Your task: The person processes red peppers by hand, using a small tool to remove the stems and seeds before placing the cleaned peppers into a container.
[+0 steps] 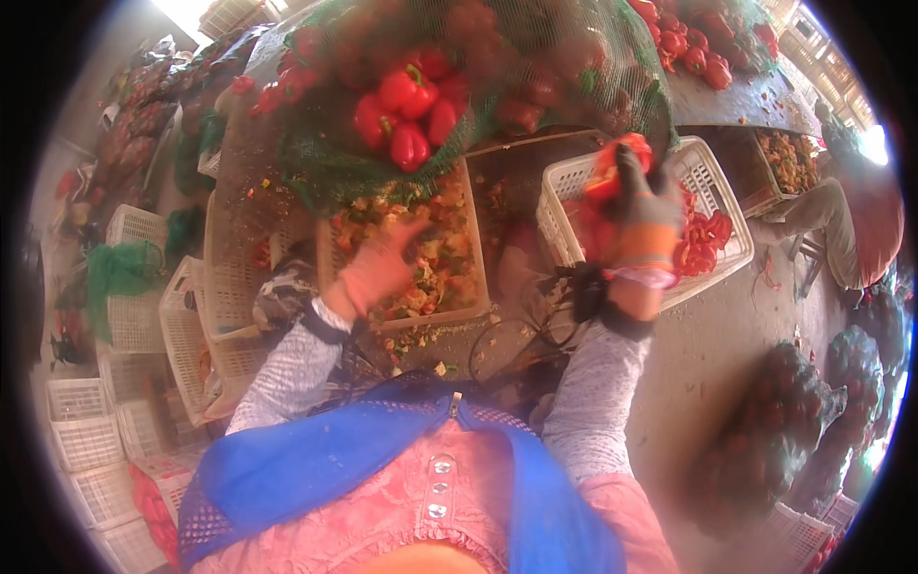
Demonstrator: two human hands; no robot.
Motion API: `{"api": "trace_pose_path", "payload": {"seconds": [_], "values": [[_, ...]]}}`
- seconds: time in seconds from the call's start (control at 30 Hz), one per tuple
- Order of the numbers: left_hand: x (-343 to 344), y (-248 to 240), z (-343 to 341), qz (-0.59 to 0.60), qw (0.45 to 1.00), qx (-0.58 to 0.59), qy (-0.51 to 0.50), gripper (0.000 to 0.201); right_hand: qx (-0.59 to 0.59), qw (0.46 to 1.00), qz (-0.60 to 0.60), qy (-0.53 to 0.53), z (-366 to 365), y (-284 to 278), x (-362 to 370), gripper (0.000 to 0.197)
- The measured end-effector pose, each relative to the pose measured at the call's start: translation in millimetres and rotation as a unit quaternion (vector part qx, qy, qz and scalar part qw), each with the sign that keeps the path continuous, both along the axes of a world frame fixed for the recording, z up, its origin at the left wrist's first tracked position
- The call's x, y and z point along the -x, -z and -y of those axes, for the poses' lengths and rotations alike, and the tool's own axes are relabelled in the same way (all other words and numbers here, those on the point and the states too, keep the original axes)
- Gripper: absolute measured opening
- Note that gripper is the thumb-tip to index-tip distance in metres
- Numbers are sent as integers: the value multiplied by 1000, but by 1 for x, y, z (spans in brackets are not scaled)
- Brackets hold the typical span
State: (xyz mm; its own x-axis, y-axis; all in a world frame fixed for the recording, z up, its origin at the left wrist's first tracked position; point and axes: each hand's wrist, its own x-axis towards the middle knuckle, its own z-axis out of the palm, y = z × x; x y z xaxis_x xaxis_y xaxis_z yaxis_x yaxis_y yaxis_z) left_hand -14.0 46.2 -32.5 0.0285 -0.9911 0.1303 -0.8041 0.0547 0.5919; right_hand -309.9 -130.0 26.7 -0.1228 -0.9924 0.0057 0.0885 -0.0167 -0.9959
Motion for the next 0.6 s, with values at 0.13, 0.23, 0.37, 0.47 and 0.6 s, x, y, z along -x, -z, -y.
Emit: {"api": "trace_pose_path", "payload": {"seconds": [0.13,0.23,0.37,0.47,0.6], "values": [[-43,9,65,-39,971,35,-235,57,75,953,-274,110,3,-3,38,62],[-50,14,137,-52,942,-52,-329,70,115,976,-178,55,3,12,15,55],[-65,43,162,-115,912,-67,-388,78,-47,987,-131,-74,-19,3,-42,34],[-96,62,141,-488,839,9,-239,60,-35,989,-26,-141,-24,31,-55,29],[-59,12,84,-643,765,-2,-38,51,27,963,-76,-257,-52,13,-81,42]]}}
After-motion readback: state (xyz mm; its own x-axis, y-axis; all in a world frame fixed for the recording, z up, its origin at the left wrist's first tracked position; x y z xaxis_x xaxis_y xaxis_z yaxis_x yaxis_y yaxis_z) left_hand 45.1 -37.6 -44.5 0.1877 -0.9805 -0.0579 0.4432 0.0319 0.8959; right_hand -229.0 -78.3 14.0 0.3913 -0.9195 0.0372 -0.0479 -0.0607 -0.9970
